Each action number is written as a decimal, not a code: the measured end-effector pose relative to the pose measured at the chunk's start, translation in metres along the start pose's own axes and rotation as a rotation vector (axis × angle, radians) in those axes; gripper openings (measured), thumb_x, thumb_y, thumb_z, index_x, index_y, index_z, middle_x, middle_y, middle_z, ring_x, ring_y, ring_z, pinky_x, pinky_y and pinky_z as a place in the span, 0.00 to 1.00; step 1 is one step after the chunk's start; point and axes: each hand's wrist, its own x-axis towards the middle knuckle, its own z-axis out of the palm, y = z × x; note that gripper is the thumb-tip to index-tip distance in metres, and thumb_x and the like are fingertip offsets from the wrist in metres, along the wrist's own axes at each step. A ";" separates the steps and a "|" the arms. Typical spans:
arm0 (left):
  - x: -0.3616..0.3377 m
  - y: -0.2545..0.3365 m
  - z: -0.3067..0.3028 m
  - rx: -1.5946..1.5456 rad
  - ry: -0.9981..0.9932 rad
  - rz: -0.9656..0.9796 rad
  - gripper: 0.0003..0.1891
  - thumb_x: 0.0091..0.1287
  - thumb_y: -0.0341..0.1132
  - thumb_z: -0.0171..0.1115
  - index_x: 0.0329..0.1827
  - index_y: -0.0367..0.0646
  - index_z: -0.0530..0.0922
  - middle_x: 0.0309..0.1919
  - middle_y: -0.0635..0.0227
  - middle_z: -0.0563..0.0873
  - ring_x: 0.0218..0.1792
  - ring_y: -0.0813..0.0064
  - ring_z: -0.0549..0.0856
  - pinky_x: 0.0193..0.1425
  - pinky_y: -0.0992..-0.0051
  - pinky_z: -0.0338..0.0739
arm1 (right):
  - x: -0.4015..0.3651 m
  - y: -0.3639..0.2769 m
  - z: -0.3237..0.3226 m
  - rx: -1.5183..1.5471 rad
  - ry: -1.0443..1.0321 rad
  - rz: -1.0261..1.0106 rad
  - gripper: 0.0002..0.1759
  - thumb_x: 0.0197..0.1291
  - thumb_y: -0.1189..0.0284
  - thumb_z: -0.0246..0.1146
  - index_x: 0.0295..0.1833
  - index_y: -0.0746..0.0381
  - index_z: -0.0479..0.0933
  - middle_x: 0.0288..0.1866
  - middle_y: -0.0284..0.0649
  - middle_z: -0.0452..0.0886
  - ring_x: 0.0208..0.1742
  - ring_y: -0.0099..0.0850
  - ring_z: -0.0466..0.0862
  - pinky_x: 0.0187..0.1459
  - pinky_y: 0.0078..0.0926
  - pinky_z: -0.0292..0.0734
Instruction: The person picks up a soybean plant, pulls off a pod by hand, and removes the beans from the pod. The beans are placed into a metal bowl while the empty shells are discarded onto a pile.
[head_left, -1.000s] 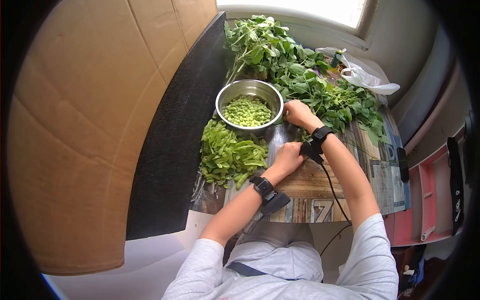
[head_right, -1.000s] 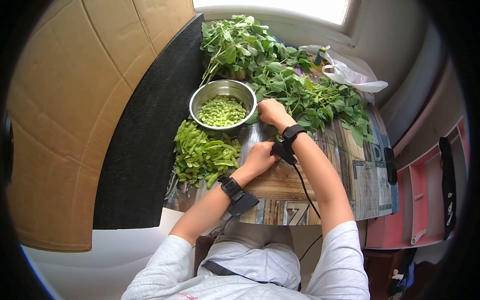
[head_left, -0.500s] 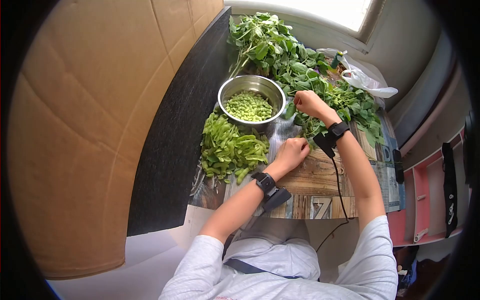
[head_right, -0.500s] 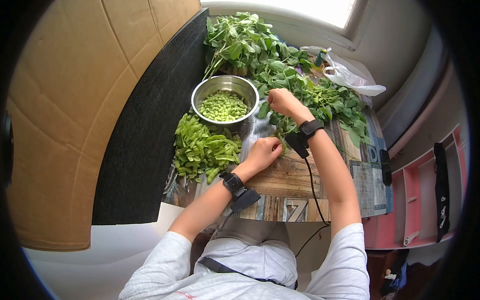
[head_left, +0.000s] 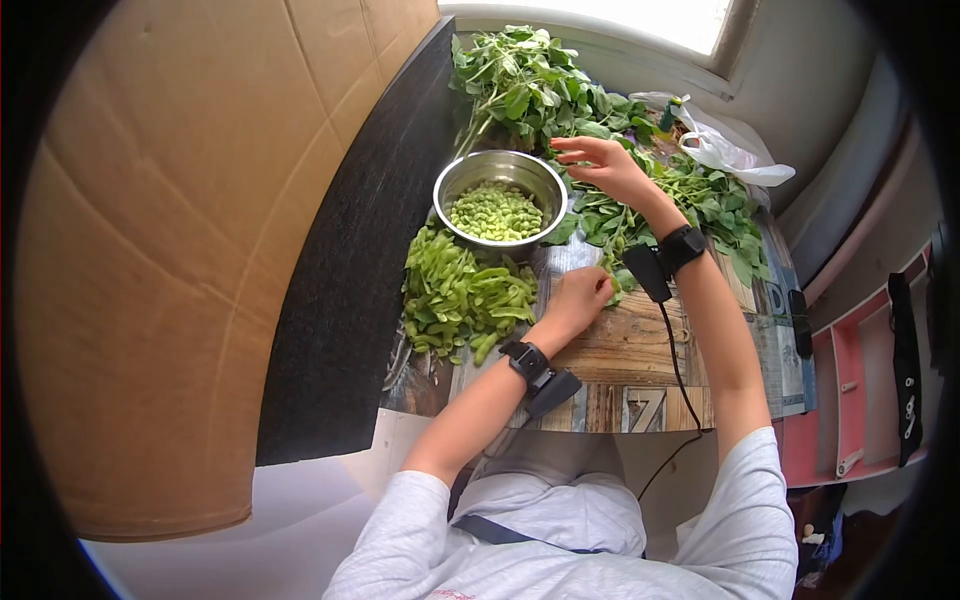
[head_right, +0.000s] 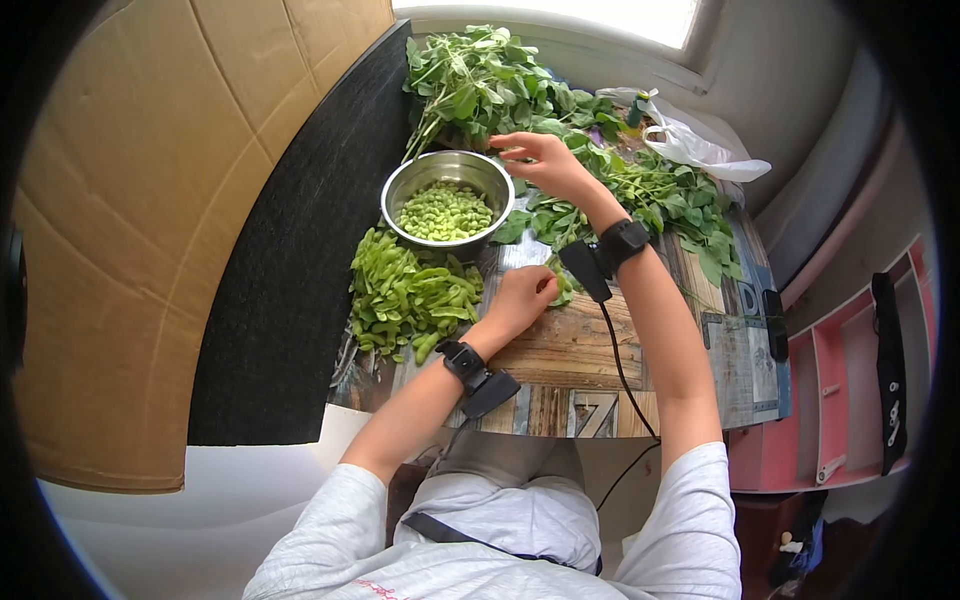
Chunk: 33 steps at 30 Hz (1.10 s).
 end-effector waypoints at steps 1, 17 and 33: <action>0.000 -0.001 0.001 0.025 0.041 0.028 0.08 0.57 0.32 0.58 0.29 0.34 0.78 0.24 0.53 0.81 0.26 0.56 0.81 0.31 0.66 0.74 | -0.008 0.006 -0.004 -0.049 0.025 0.050 0.21 0.58 0.77 0.60 0.58 0.63 0.72 0.59 0.39 0.75 0.54 0.29 0.78 0.53 0.27 0.75; 0.002 0.050 -0.076 0.780 -0.017 -0.041 0.08 0.56 0.36 0.61 0.25 0.41 0.80 0.22 0.60 0.83 0.25 0.61 0.83 0.31 0.65 0.77 | -0.149 0.052 0.036 -0.632 0.328 0.197 0.12 0.44 0.65 0.68 0.24 0.63 0.76 0.26 0.41 0.80 0.36 0.38 0.78 0.37 0.33 0.74; 0.027 0.078 -0.047 0.707 -0.343 0.199 0.09 0.60 0.29 0.56 0.43 0.42 0.76 0.34 0.59 0.80 0.36 0.61 0.81 0.40 0.68 0.75 | -0.165 0.070 0.037 -0.593 0.560 0.000 0.04 0.51 0.74 0.59 0.30 0.63 0.78 0.30 0.40 0.78 0.39 0.40 0.74 0.44 0.35 0.71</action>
